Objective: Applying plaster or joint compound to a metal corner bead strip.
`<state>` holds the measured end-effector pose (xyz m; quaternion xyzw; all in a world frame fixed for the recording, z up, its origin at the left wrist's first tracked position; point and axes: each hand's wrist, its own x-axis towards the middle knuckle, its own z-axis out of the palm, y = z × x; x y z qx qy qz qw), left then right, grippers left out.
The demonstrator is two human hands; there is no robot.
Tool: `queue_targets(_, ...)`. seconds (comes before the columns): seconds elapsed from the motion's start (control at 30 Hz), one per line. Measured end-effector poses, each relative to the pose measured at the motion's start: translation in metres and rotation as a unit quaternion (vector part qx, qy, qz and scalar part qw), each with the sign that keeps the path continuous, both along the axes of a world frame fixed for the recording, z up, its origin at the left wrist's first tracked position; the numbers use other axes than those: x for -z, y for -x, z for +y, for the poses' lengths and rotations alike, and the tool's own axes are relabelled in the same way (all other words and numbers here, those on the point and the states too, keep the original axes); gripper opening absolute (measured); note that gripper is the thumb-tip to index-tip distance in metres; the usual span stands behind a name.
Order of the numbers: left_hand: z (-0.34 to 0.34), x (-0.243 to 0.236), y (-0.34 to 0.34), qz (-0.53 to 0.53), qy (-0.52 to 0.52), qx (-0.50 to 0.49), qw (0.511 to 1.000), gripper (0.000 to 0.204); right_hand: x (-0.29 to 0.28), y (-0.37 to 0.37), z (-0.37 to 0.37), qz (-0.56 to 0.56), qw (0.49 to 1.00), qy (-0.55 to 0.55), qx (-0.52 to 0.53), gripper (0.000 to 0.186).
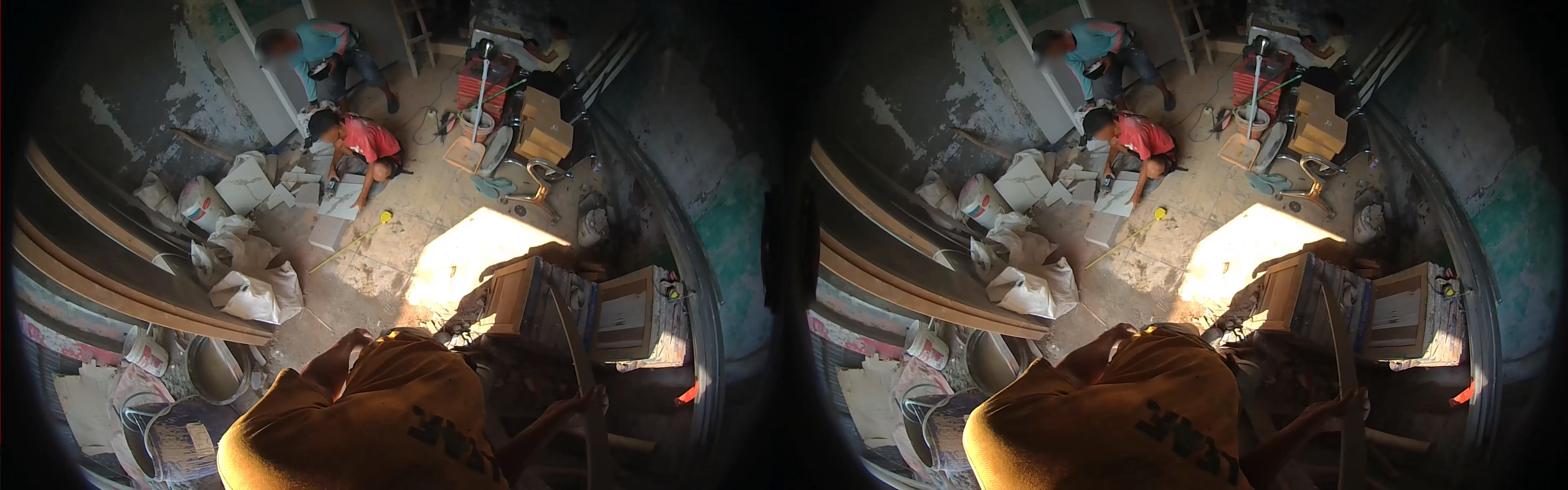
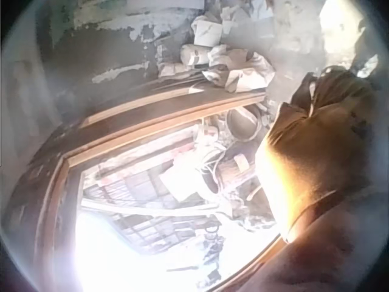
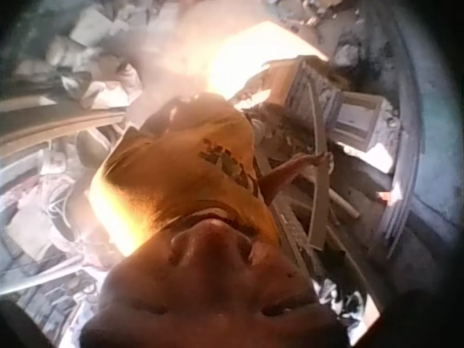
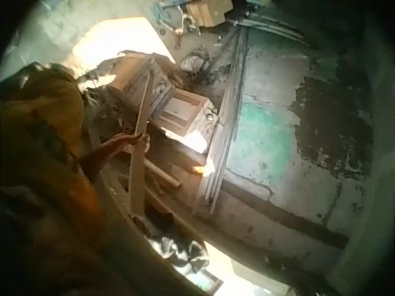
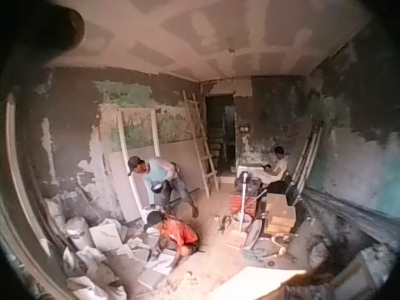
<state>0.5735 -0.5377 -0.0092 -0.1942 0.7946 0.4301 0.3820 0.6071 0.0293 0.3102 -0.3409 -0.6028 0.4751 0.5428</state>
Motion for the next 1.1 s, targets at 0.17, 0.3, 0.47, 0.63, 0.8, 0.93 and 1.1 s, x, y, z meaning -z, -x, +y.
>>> queue_targets(0.17,0.030,-0.044,0.023,0.062,0.023,-0.019,0.998,0.034,-0.046,0.003,-0.018,-0.005,0.993,0.028,-0.110,0.032)
queue_targets(0.3,0.056,-0.076,0.064,0.079,-0.029,-0.050,0.995,0.034,-0.099,-0.001,-0.047,-0.046,0.981,0.056,-0.178,0.032)
queue_targets(0.47,0.086,-0.117,0.109,0.108,-0.124,-0.079,0.983,0.047,-0.116,-0.012,-0.056,0.022,0.959,0.044,-0.277,0.038)
queue_targets(0.63,0.090,-0.162,0.131,0.034,-0.292,-0.287,0.912,0.078,-0.100,-0.001,-0.061,0.178,0.900,0.109,-0.383,0.045)
queue_targets(0.8,0.080,-0.215,0.127,0.152,-0.506,-0.486,0.697,0.095,-0.089,0.004,-0.079,0.126,0.874,0.153,-0.443,0.051)
queue_targets(0.93,0.046,-0.175,0.123,0.238,-0.554,-0.564,0.564,0.061,-0.087,0.007,-0.102,0.108,0.847,0.174,-0.490,0.053)
queue_targets(1.1,0.023,-0.140,0.112,0.239,-0.525,-0.640,0.507,0.031,-0.084,0.013,-0.127,0.086,0.819,0.196,-0.532,0.054)
